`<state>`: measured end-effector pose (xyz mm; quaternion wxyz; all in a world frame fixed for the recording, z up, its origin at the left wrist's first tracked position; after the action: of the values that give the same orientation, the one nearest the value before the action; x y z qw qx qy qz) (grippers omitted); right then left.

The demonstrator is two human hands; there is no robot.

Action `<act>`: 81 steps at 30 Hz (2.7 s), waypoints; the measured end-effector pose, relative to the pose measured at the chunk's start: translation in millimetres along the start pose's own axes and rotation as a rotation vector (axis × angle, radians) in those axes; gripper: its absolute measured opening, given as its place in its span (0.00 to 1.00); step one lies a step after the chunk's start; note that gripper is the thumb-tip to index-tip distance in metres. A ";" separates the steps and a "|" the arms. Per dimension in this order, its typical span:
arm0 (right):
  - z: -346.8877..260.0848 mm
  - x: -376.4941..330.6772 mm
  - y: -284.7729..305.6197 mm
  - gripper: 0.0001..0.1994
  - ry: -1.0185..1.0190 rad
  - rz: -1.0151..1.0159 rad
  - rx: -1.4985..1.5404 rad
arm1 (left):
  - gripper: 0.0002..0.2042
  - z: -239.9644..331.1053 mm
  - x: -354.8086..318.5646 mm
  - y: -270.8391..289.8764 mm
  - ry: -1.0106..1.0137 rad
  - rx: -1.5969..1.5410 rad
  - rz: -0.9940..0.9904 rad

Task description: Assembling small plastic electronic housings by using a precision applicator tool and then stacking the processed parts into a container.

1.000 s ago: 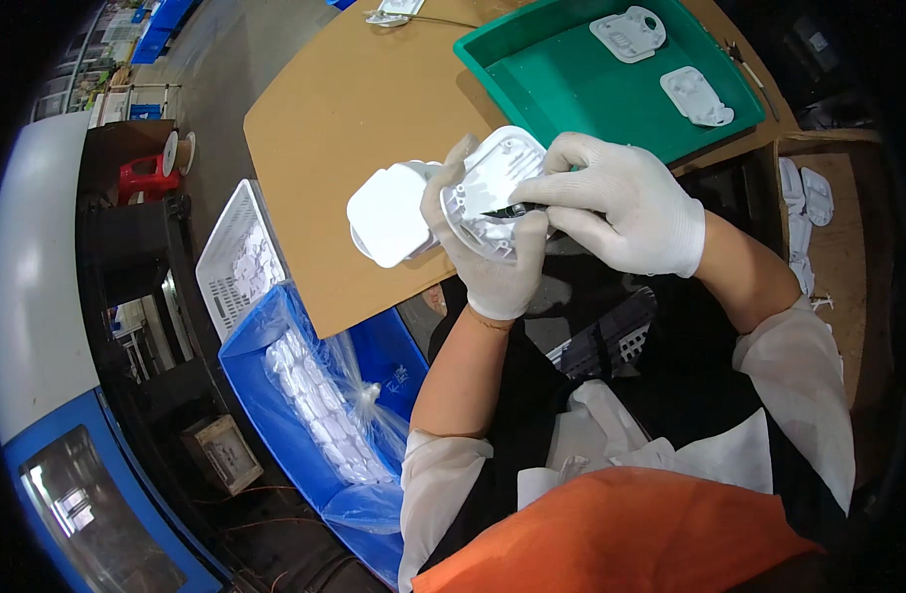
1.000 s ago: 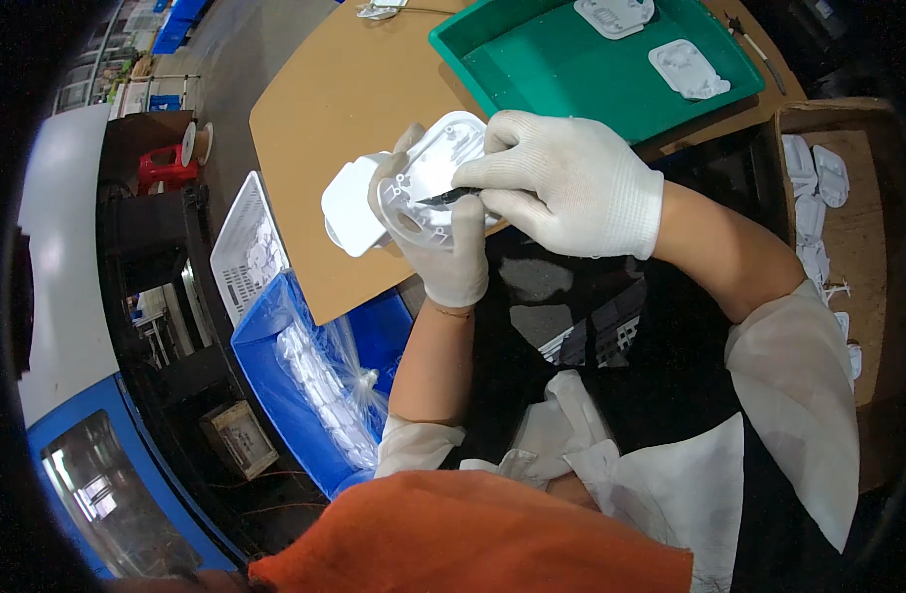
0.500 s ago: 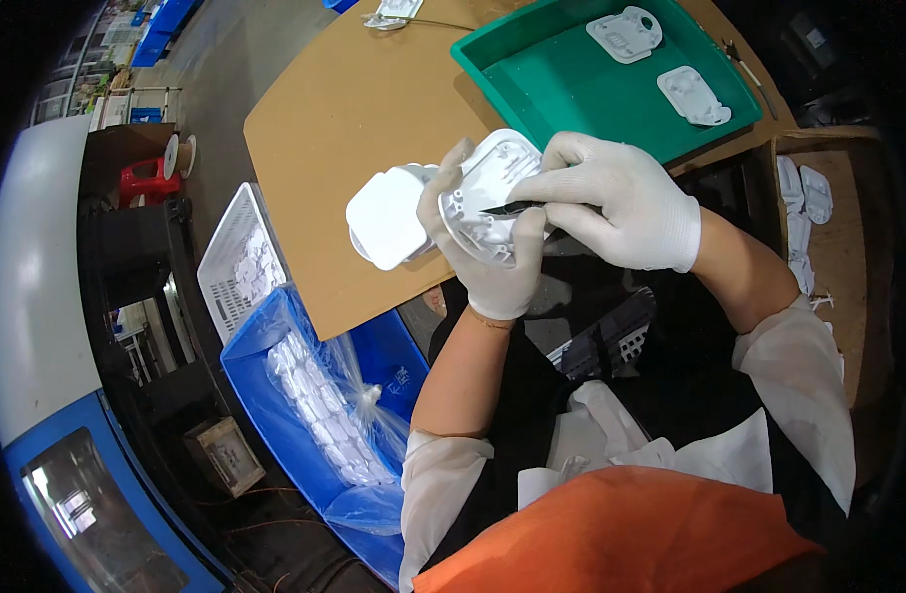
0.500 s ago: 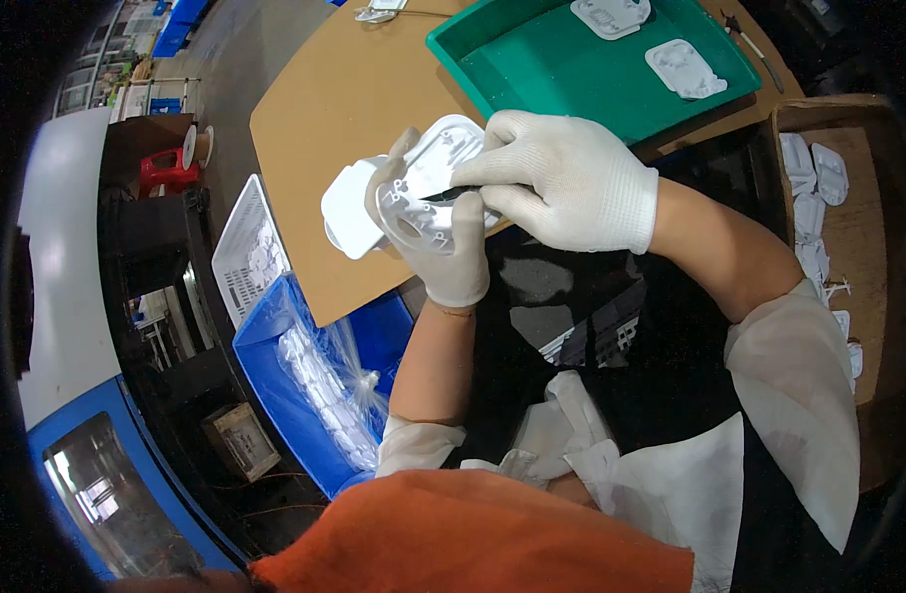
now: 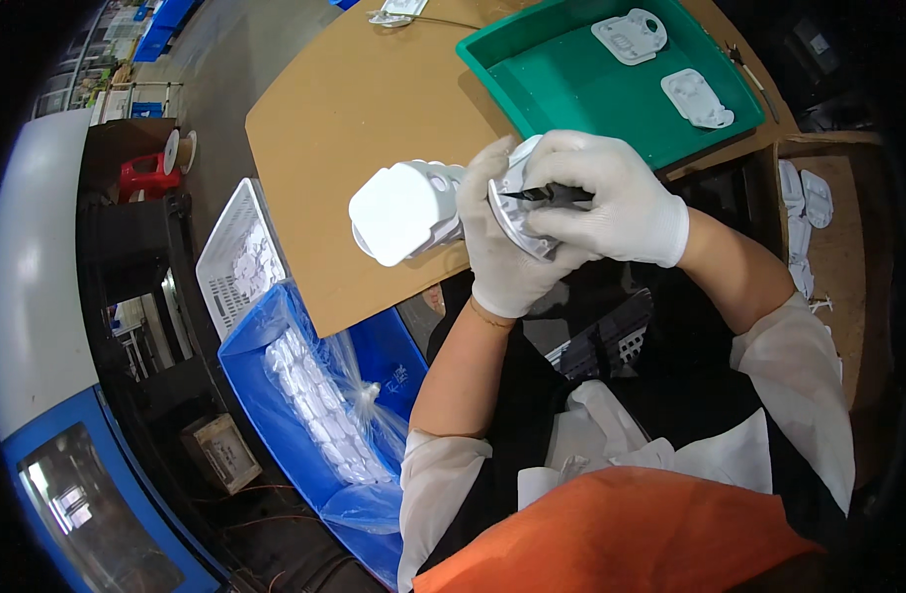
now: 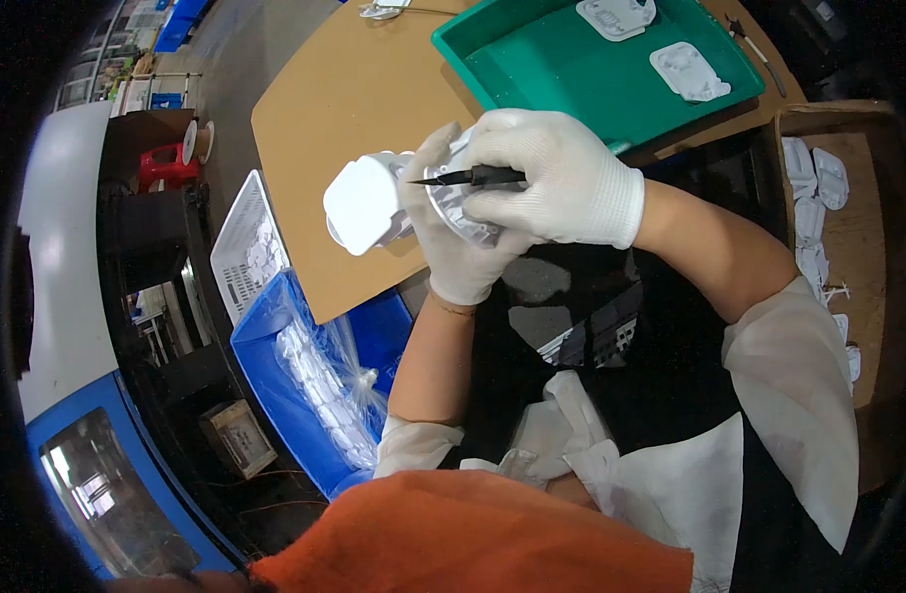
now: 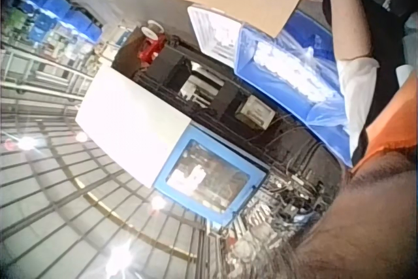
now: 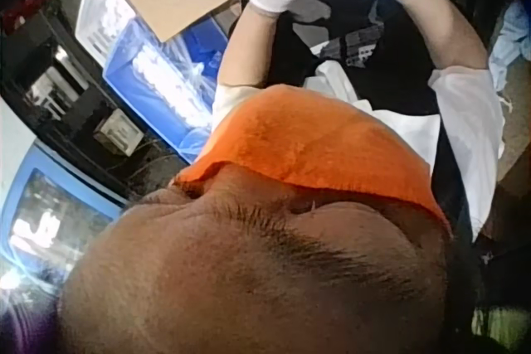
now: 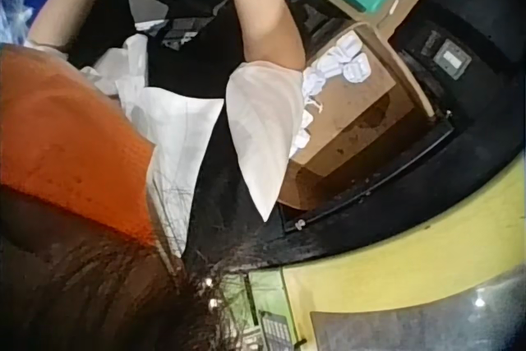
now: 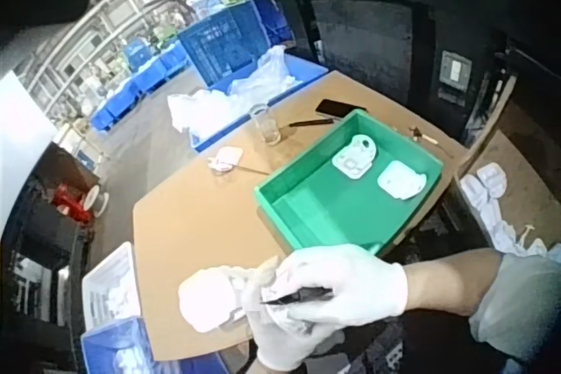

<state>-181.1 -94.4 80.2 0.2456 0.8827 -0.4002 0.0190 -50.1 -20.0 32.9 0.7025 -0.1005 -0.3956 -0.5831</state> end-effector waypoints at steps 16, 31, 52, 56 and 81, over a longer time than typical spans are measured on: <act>3.0 1.7 10.2 0.04 -0.176 -0.025 0.159 | 0.53 3.8 -0.7 -1.1 0.074 -0.336 0.212; -15.2 -1.3 -14.9 0.15 -0.206 0.064 0.333 | 0.53 21.9 -7.6 19.4 -0.470 0.439 0.347; -19.0 18.5 -42.3 0.12 -0.244 -0.187 0.606 | 0.42 11.3 -38.3 69.8 -0.202 0.357 0.371; -14.8 24.6 -56.2 0.15 -0.322 -0.183 0.561 | 0.53 19.2 -28.3 78.8 -0.132 0.219 0.484; 3.0 34.6 -63.8 0.19 -0.281 0.165 -0.030 | 0.38 -28.5 -36.3 114.6 0.406 -0.324 0.556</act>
<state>-112.4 -84.2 58.9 0.1981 0.8371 -0.5019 -0.0903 65.2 24.0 26.1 0.8728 -0.1961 -0.1089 -0.4334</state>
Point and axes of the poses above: each hand's wrist, its own x-axis towards the middle knuckle, its own y-axis out of the back of the hand, z = x × y, the point moved 1 cm from there along x, towards the middle knuckle, and after that the axes turned 13 degrees about -y, right-handed, at the moved point
